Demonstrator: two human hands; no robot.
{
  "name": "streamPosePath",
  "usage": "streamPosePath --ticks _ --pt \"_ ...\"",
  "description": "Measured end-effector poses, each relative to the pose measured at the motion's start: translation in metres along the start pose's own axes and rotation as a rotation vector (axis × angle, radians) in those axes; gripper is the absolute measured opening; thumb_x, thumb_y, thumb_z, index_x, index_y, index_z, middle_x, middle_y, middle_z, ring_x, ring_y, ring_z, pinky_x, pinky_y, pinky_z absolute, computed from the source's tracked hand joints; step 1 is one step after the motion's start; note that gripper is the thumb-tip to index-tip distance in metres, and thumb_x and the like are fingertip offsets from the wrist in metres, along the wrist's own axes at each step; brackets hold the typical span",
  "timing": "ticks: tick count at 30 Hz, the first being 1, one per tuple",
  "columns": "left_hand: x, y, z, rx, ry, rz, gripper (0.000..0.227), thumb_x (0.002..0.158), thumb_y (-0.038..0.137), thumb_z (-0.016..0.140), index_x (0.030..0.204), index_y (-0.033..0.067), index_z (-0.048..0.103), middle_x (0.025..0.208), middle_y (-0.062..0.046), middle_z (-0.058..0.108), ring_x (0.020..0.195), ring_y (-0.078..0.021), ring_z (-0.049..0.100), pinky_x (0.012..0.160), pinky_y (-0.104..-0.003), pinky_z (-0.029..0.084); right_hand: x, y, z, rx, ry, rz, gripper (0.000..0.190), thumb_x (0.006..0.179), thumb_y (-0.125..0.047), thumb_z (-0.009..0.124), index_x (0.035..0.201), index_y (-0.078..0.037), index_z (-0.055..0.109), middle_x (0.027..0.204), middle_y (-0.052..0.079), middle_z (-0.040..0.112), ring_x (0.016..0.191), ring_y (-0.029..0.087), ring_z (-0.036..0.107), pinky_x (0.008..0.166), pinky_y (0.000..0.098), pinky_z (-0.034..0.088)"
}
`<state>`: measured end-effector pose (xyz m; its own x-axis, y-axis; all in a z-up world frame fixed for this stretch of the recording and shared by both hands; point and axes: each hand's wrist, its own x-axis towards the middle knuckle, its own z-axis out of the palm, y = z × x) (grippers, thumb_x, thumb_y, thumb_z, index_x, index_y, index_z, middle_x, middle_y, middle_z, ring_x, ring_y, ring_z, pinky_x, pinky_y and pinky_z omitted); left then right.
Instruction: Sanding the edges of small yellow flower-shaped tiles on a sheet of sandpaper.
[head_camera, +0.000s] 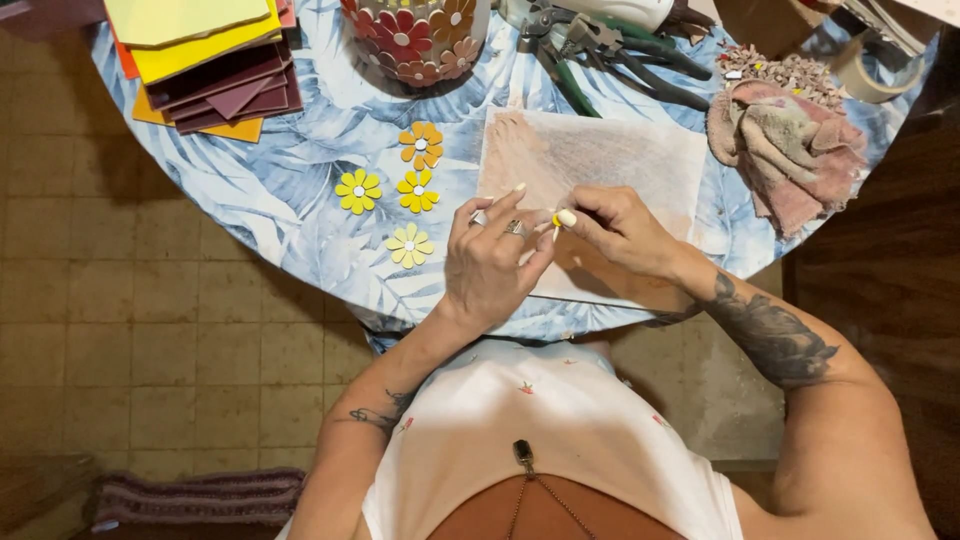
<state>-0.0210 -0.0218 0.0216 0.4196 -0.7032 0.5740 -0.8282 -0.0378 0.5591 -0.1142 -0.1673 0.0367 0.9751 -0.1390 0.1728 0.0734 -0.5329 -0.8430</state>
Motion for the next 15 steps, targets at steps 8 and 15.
streamPosePath --ticks 8,15 --pt "-0.019 -0.007 -0.008 0.138 -0.379 0.046 0.035 0.076 0.035 0.057 0.100 0.0091 0.061 0.101 -0.011 0.059 0.103 -0.0322 0.052 0.093 -0.053 0.018 -0.041 0.031 -0.021 -0.758 -0.082 -0.153 0.012 0.076 -0.014 0.051 0.067 -0.007 0.047 0.061 0.010 0.045 0.061 0.027 0.051 0.053 0.0347 0.043" --pt "-0.033 -0.021 -0.006 0.163 -0.514 0.057 0.052 0.074 0.051 0.052 0.111 0.0139 0.055 0.118 -0.007 0.050 0.114 -0.0335 0.042 0.101 -0.055 0.011 0.000 0.037 0.021 -0.781 -0.050 -0.178 0.013 0.077 -0.016 0.047 0.066 -0.011 0.049 0.060 0.003 0.044 0.059 0.023 0.051 0.050 0.0324 0.041"
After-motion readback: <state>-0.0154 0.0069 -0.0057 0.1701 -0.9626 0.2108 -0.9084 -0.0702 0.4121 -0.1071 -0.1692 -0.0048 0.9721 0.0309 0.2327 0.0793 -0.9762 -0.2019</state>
